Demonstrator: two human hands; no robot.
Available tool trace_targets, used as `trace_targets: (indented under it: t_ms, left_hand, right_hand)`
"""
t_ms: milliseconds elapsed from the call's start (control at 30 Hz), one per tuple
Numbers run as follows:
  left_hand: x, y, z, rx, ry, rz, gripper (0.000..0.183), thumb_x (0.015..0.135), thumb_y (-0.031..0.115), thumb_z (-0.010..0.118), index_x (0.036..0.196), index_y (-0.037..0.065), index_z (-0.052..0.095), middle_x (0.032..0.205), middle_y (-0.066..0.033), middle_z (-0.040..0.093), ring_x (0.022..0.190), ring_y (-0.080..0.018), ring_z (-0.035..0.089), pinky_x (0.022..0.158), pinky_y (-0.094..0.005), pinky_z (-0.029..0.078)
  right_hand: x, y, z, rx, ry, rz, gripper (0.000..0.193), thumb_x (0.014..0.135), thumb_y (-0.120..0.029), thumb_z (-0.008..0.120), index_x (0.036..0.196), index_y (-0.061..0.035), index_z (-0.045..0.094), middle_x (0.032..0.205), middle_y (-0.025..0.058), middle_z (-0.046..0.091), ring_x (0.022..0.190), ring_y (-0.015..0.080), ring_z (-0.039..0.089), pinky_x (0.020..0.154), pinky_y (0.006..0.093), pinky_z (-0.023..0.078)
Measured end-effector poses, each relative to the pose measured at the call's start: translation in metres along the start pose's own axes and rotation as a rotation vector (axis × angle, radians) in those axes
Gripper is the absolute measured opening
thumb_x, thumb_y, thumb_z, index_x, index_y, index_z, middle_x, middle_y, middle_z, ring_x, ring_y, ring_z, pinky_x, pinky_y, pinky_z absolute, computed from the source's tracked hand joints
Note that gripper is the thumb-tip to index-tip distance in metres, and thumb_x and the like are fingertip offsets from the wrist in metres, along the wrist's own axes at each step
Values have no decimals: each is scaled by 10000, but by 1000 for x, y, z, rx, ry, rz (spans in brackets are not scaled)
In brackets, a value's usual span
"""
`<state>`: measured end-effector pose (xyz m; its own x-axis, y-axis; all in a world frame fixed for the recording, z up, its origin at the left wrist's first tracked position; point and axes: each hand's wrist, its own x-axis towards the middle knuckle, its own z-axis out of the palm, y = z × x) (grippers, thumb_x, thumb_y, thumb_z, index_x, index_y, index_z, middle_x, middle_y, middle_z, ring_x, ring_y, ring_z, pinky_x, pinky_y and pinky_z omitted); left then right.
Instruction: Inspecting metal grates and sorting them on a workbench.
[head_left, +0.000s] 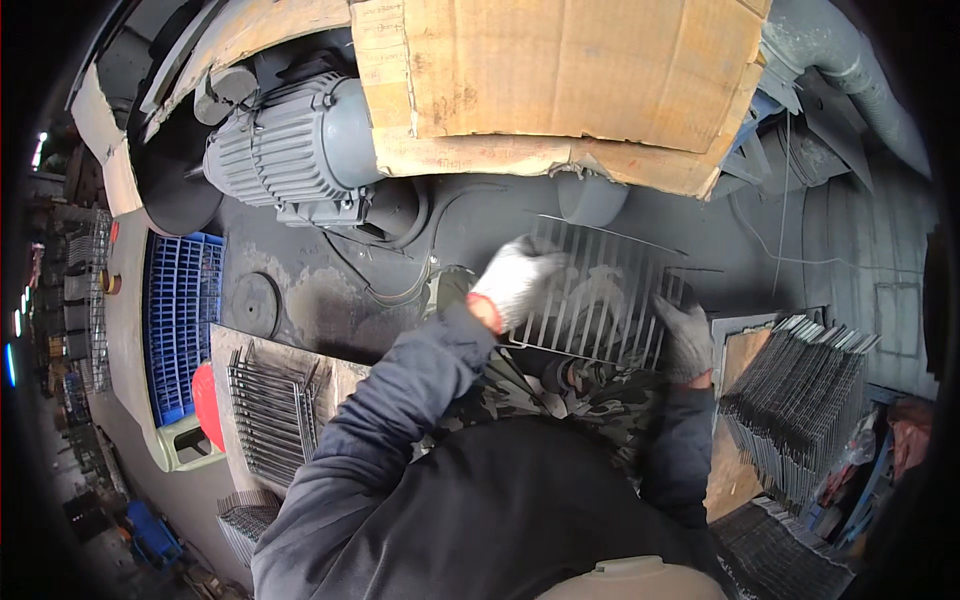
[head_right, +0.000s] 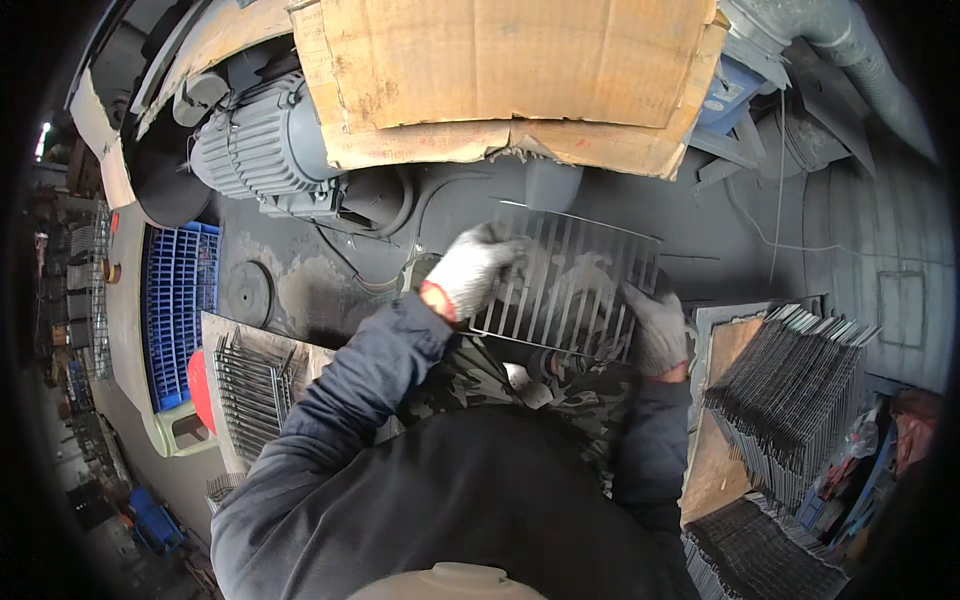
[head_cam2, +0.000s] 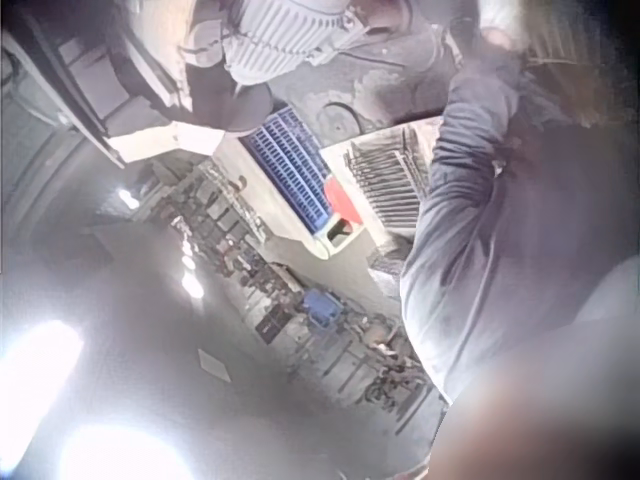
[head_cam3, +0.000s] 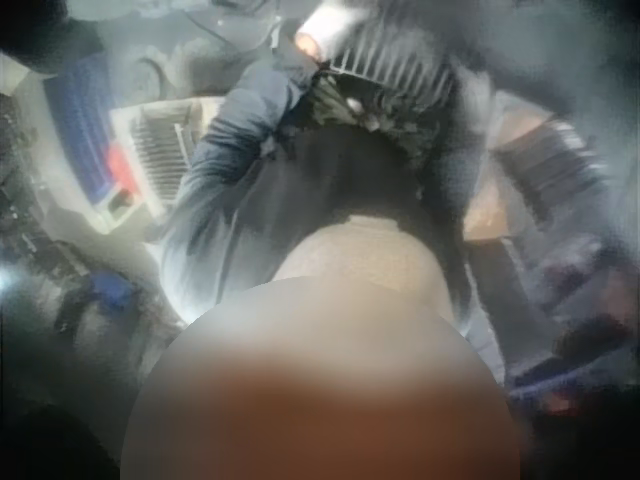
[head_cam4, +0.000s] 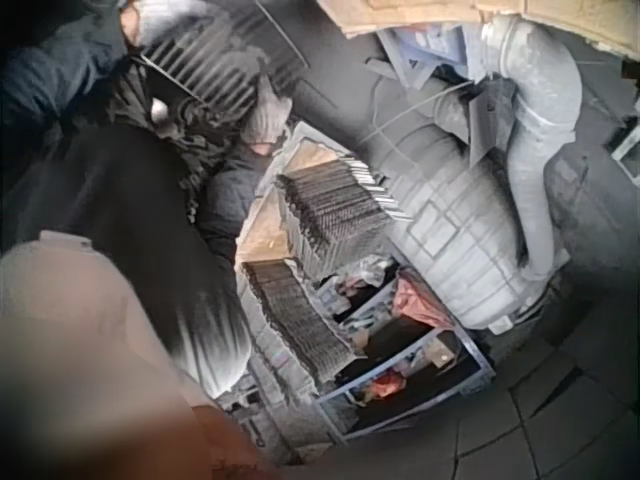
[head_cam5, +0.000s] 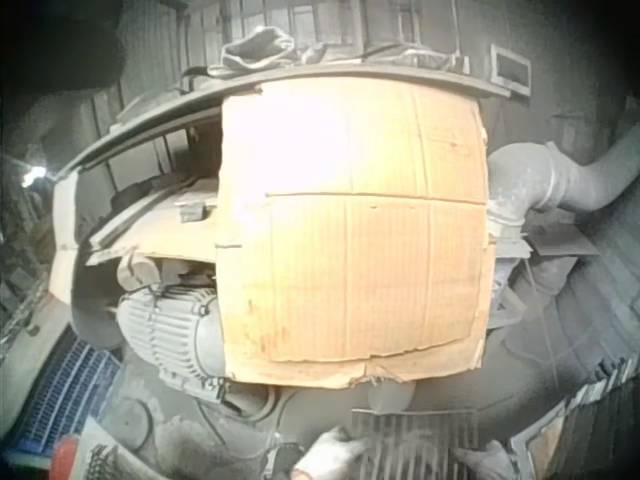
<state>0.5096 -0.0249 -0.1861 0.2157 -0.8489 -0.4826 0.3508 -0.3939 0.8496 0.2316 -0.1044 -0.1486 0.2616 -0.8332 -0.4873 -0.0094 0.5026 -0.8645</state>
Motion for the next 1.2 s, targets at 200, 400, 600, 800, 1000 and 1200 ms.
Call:
trace_targets:
  t_ms: [200,400,600,800,1000,1200]
  left_hand:
    - [-24,9,-116,-237,169,-155,330,1013,134,739,1263,-53,631,893,-90,719,727,-265,745,624,-470,664]
    - [0,4,-5,22,-111,-55,346,1010,263,787,1173,-28,695,956,-101,753,801,-209,715,693,-382,601]
    - [-9,0,-16,228,-23,112,369,1020,257,770,1204,-50,680,1029,-138,766,825,-249,735,730,-380,618]
    - [-64,20,-129,-65,303,-8,283,995,219,830,1089,-6,685,835,-44,701,607,-127,654,527,-289,514]
    - [-135,67,-95,313,234,307,300,981,184,844,1161,2,687,880,-19,722,700,-76,624,616,-264,503]
    - [-141,63,7,715,545,1229,618,843,212,956,1364,18,684,1387,-222,683,1259,-382,684,1043,-454,577]
  right_hand:
    - [51,48,71,-299,-255,-78,319,1002,-147,807,1286,-6,775,1159,74,816,1015,175,740,923,323,583]
    - [3,0,-11,32,-75,-174,345,1037,-71,711,1351,72,712,1204,131,802,1066,216,770,919,338,612]
    - [8,-5,4,89,-22,-133,267,1027,-44,717,1255,90,747,1119,126,819,941,226,799,841,354,660]
    - [45,67,108,-378,-321,-355,336,1006,-269,844,1178,12,778,935,81,783,793,186,731,720,359,580]
    - [-33,17,95,-444,60,-837,619,890,-114,946,1430,16,671,1257,178,799,1049,260,787,973,407,629]
    - [-82,-34,72,-490,-283,-425,452,982,-70,825,1390,28,657,1236,177,782,1024,266,786,940,406,656]
